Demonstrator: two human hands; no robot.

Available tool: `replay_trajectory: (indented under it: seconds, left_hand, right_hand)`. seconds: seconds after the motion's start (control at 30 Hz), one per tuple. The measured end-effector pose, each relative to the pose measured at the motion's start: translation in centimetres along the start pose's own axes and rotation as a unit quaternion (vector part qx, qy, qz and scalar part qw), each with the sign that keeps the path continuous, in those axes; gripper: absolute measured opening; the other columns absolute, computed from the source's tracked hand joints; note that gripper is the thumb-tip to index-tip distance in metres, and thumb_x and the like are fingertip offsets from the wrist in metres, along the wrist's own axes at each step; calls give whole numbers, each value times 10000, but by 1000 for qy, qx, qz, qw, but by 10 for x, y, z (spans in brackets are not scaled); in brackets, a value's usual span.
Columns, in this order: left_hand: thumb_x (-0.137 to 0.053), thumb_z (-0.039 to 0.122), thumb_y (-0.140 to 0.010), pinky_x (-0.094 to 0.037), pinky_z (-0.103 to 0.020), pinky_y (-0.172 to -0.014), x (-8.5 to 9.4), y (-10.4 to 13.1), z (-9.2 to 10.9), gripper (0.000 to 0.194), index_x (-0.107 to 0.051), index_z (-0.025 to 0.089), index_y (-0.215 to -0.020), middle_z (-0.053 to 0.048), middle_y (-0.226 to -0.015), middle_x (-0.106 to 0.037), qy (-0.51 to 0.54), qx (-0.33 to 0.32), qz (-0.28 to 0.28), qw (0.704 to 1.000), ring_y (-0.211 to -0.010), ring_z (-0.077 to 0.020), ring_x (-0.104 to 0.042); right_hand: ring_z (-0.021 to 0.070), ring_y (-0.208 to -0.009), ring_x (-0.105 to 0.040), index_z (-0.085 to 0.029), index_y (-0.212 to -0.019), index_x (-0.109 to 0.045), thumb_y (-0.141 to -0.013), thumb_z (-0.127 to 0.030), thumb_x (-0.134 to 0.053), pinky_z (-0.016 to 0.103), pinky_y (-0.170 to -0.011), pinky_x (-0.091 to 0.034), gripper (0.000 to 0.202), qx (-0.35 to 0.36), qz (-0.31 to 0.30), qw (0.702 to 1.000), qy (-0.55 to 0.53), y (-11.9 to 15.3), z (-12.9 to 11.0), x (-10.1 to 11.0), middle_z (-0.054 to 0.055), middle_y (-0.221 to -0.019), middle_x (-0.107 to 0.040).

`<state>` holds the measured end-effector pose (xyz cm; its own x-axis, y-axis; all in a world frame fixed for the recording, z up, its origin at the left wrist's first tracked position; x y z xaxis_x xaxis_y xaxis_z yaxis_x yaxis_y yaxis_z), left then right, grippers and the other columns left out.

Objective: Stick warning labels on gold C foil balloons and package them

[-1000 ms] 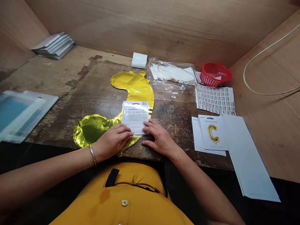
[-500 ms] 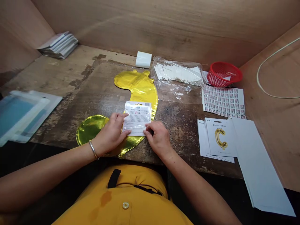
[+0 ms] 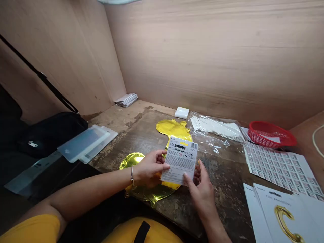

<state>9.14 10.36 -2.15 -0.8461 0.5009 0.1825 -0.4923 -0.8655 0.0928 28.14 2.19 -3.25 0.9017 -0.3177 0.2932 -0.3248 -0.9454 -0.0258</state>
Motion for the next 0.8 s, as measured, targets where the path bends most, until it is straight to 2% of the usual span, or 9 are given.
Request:
replay_trajectory:
  seconds: [0.1,0.13,0.2,0.3,0.37,0.43,0.5,0.6,0.8]
  left_hand:
    - [-614,346,-861,-573,-262,-618,3,10,3,335,-628,102,-1090,-85,-831,-692,24,-31,-16,999,-740,-180,-699]
    - [-565,384,-893,-574,-264,-599,8,11,1,343,-634,100,-1073,-91,-826,-695,21,-37,-8,999,-707,-175,-699]
    - [-448,405,-951,-574,-269,-577,27,10,-5,376,-628,104,-1085,-91,-808,-694,-4,-45,33,998,-649,-155,-689]
    - [-449,332,-950,-588,-326,-699,76,-1,-14,307,-628,127,-1092,-101,-898,-699,-84,-58,129,986,-778,-171,-690]
    - [-571,275,-888,-546,-402,-882,117,-13,-17,233,-647,148,-1069,-113,-1064,-674,-158,-70,193,966,-994,-213,-645]
    - [-619,247,-869,-469,-453,-1000,158,-30,-18,221,-648,149,-1065,-119,-1185,-627,-230,-72,238,941,-1154,-244,-563]
    - [-608,289,-899,-465,-489,-985,195,-50,-19,283,-604,148,-1144,-106,-1255,-579,-293,-58,274,914,-1167,-253,-550]
    - [-576,330,-925,-501,-468,-928,242,-82,-18,345,-554,163,-1226,-105,-1277,-553,-367,-18,329,870,-1109,-241,-576]
    - [-578,337,-923,-523,-443,-888,311,-139,-15,353,-551,153,-1224,-104,-1234,-573,-453,75,394,796,-1061,-230,-597]
  right_hand:
    - [170,-632,-607,-155,-1166,-591,-755,-479,-710,305,-541,-522,537,-101,-152,971,-152,-3,-13,-3,106,-965,-705]
    - [140,-545,-567,-152,-1098,-623,-732,-474,-735,277,-469,-490,500,-120,-163,963,-176,-6,-17,-4,92,-895,-717]
    - [111,-461,-526,-172,-980,-654,-654,-439,-798,243,-393,-450,445,-145,-102,962,-207,-16,-22,-5,54,-803,-725]
    - [183,-593,-656,-210,-897,-669,-544,-352,-847,282,-485,-549,420,-163,3,957,-238,-34,-27,-6,31,-800,-742]
    - [257,-767,-710,-199,-898,-684,-518,-296,-840,360,-653,-604,422,-180,-15,952,-246,-43,-29,-13,58,-838,-755]
    - [306,-850,-715,-162,-905,-698,-518,-264,-821,422,-757,-600,418,-215,-76,942,-247,-46,-29,-24,101,-860,-761]
    - [330,-882,-713,-141,-943,-702,-535,-258,-804,451,-785,-596,437,-249,-111,927,-257,-46,-25,-35,121,-885,-761]
    - [332,-921,-709,-156,-1074,-677,-597,-311,-797,451,-783,-601,516,-267,-107,915,-284,-45,-18,-46,110,-925,-762]
    - [339,-966,-698,-206,-1265,-570,-566,-417,-839,437,-808,-598,778,-289,-59,903,-311,-46,-2,-45,107,-1064,-738]
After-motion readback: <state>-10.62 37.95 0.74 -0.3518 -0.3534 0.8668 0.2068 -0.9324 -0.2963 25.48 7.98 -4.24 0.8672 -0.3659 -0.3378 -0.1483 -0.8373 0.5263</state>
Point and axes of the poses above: each hand's wrist, its own y-axis away from the middle knuckle, its own x-axis out of the back of the hand, z = x × y, the point moved 2 cm from there along -y, towards the middle knuckle
